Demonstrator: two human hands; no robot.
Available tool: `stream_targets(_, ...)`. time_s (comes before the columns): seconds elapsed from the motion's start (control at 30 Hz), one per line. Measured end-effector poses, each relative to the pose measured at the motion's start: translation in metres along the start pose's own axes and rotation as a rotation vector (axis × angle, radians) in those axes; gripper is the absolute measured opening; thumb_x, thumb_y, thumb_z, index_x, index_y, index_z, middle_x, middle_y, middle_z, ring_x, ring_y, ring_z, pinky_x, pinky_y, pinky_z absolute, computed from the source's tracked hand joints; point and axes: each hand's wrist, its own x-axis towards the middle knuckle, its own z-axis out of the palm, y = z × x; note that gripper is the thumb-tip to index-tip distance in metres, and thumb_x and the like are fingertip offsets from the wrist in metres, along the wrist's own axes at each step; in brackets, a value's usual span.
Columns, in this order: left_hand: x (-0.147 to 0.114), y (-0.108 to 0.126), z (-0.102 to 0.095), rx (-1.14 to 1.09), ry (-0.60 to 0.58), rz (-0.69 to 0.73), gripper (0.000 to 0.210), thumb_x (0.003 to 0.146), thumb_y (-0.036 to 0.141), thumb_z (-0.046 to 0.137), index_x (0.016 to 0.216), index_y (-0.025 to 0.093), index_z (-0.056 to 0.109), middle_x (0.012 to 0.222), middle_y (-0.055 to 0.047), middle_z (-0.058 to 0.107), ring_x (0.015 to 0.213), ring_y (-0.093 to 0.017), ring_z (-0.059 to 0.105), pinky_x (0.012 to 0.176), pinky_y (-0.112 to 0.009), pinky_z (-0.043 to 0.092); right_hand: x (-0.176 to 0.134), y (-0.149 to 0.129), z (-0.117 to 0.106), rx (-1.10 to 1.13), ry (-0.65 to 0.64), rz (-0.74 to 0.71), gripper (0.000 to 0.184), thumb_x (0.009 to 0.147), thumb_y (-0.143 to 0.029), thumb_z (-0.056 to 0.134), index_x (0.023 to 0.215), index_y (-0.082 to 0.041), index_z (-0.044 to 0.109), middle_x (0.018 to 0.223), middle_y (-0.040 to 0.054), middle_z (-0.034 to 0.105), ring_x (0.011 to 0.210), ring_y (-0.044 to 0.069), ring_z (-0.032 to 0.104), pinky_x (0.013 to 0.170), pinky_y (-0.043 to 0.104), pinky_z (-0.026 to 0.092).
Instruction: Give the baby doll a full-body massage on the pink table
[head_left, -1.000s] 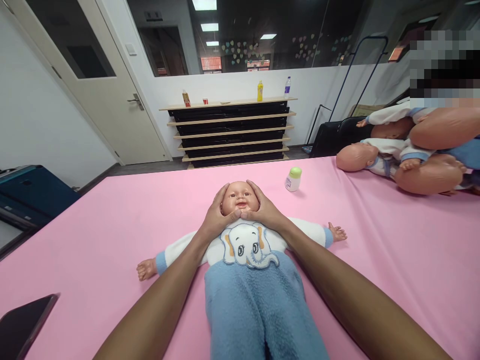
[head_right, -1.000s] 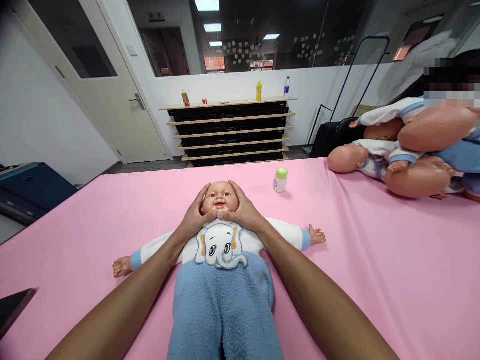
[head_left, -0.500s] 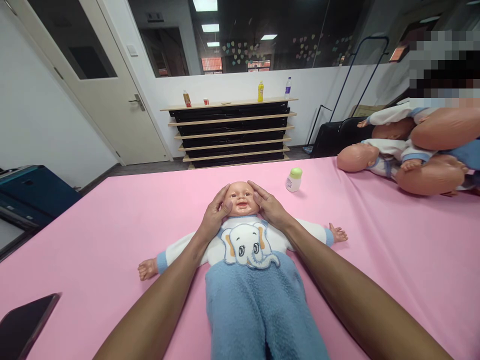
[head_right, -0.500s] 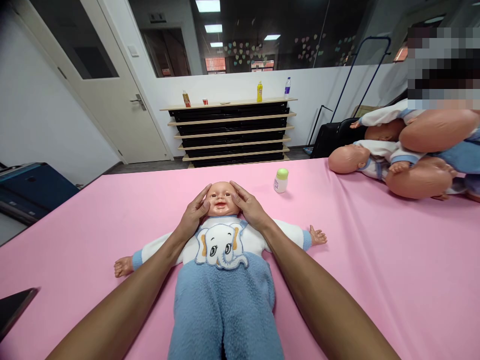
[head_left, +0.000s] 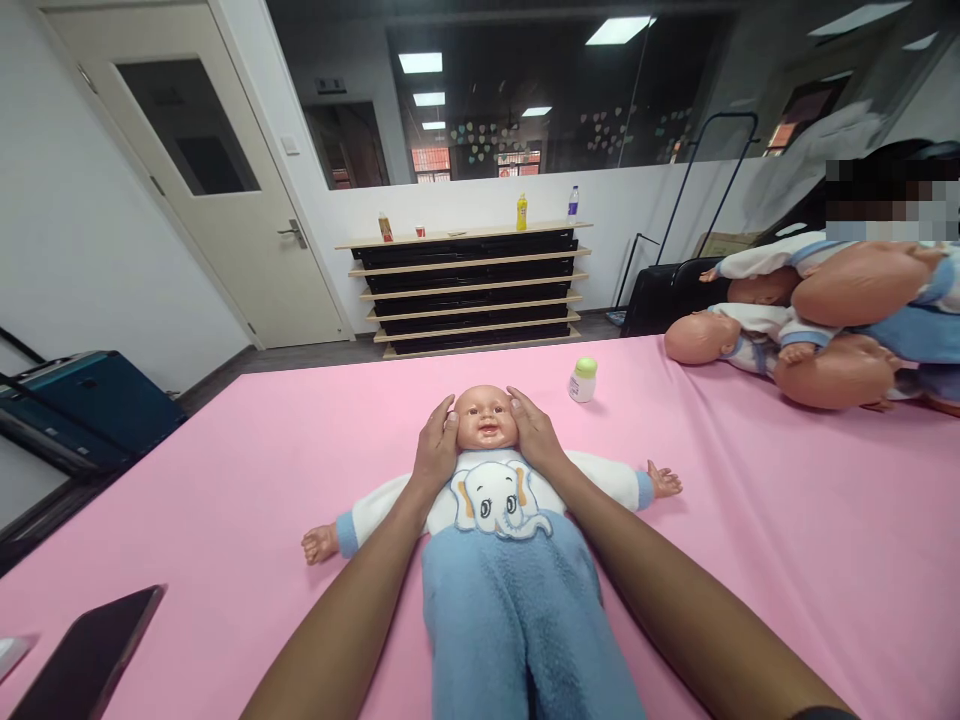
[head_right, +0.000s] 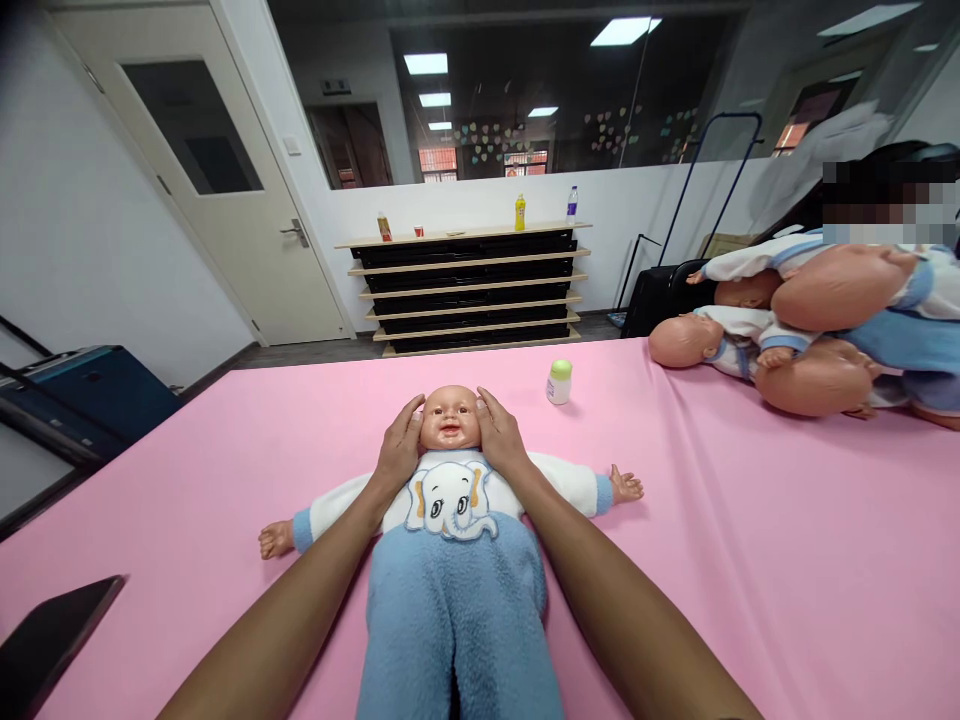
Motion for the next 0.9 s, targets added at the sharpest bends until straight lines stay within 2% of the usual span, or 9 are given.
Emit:
stream_targets(0.17,-0.003,0.008,-0.003,0.134,0.079,0.066,0.043,0.094,0.046,0.042,0.125,0.020,0.058,0.124,-0.012,0.059,0.118,-0.027,0.053,0.106,-0.047,0.037,0.000,-0.004,-0.001,-0.214,0.099,-0.006,0.057,0.094,-0.058,0.034,0.133,-0.022,0.054,0.127,0.0071,0.063,0.121,0.024,0.056,0.106,0.043,0.041)
stream_targets(0.27,-0.008,0.015,-0.016,0.229,0.071,0.123,0.040,0.095,0.043,0.040,0.122,0.020,0.059,0.119,-0.014,0.059,0.115,-0.028,0.054,0.104,-0.050,0.037,-0.007,-0.017,-0.013,-0.309,0.111,-0.053,0.053,0.095,-0.053,0.033,0.129,-0.021,0.057,0.125,0.0082,0.065,0.118,0.025,0.058,0.104,0.043,0.042)
stream_targets(0.37,-0.019,0.019,-0.039,0.323,0.052,0.182,0.039,0.093,0.042,0.043,0.122,0.021,0.058,0.122,-0.014,0.058,0.119,-0.030,0.051,0.107,-0.052,0.034,-0.023,-0.027,-0.034,-0.397,0.070,-0.109,0.048,0.095,-0.047,0.036,0.128,-0.020,0.058,0.126,0.0099,0.063,0.117,0.026,0.058,0.104,0.045,0.042)
stream_targets(0.47,-0.033,0.022,-0.060,0.417,0.042,0.241,0.039,0.091,0.041,0.046,0.122,0.021,0.058,0.124,-0.014,0.058,0.122,-0.031,0.049,0.109,-0.054,0.032,-0.040,-0.030,-0.054,-0.623,-0.054,-0.189,0.047,0.096,-0.041,0.036,0.133,-0.017,0.054,0.127,0.0130,0.062,0.117,0.026,0.058,0.102,0.043,0.042)
stream_targets(0.53,-0.043,0.025,-0.069,0.492,0.008,0.272,0.039,0.091,0.041,0.045,0.123,0.021,0.058,0.125,-0.015,0.058,0.123,-0.032,0.049,0.109,-0.054,0.032,-0.050,-0.031,-0.064,-0.746,-0.107,-0.208,0.047,0.097,-0.037,0.034,0.135,-0.016,0.051,0.126,0.0142,0.062,0.117,0.026,0.057,0.100,0.041,0.043)
stream_targets(0.63,-0.057,0.032,-0.076,0.611,-0.065,0.307,0.039,0.091,0.040,0.044,0.123,0.022,0.057,0.126,-0.015,0.058,0.122,-0.034,0.050,0.106,-0.054,0.035,-0.060,-0.033,-0.075,-0.873,-0.112,-0.180,0.047,0.098,-0.035,0.032,0.137,-0.016,0.048,0.121,0.0149,0.064,0.112,0.026,0.059,0.096,0.039,0.043)
stream_targets(0.77,-0.072,0.048,-0.087,0.779,-0.156,0.313,0.036,0.092,0.038,0.039,0.119,0.022,0.058,0.119,-0.015,0.061,0.115,-0.032,0.054,0.099,-0.051,0.041,-0.072,-0.040,-0.091,-1.017,-0.198,-0.166,0.046,0.098,-0.037,0.031,0.135,-0.017,0.049,0.109,0.0144,0.067,0.103,0.026,0.061,0.089,0.037,0.042)
stream_targets(0.83,-0.080,0.055,-0.100,0.881,-0.213,0.288,0.035,0.093,0.037,0.036,0.115,0.020,0.058,0.114,-0.015,0.062,0.109,-0.031,0.056,0.095,-0.048,0.043,-0.081,-0.042,-0.105,-1.046,-0.234,-0.158,0.044,0.097,-0.038,0.033,0.131,-0.017,0.053,0.104,0.0145,0.068,0.100,0.027,0.061,0.087,0.037,0.040)
stream_targets(0.9,-0.092,0.059,-0.121,0.953,-0.261,0.204,0.035,0.094,0.038,0.034,0.108,0.020,0.060,0.106,-0.013,0.064,0.101,-0.029,0.058,0.091,-0.046,0.044,-0.091,-0.043,-0.122,-1.055,-0.240,-0.141,0.044,0.097,-0.040,0.033,0.126,-0.017,0.057,0.102,0.0152,0.068,0.097,0.028,0.061,0.086,0.038,0.040)
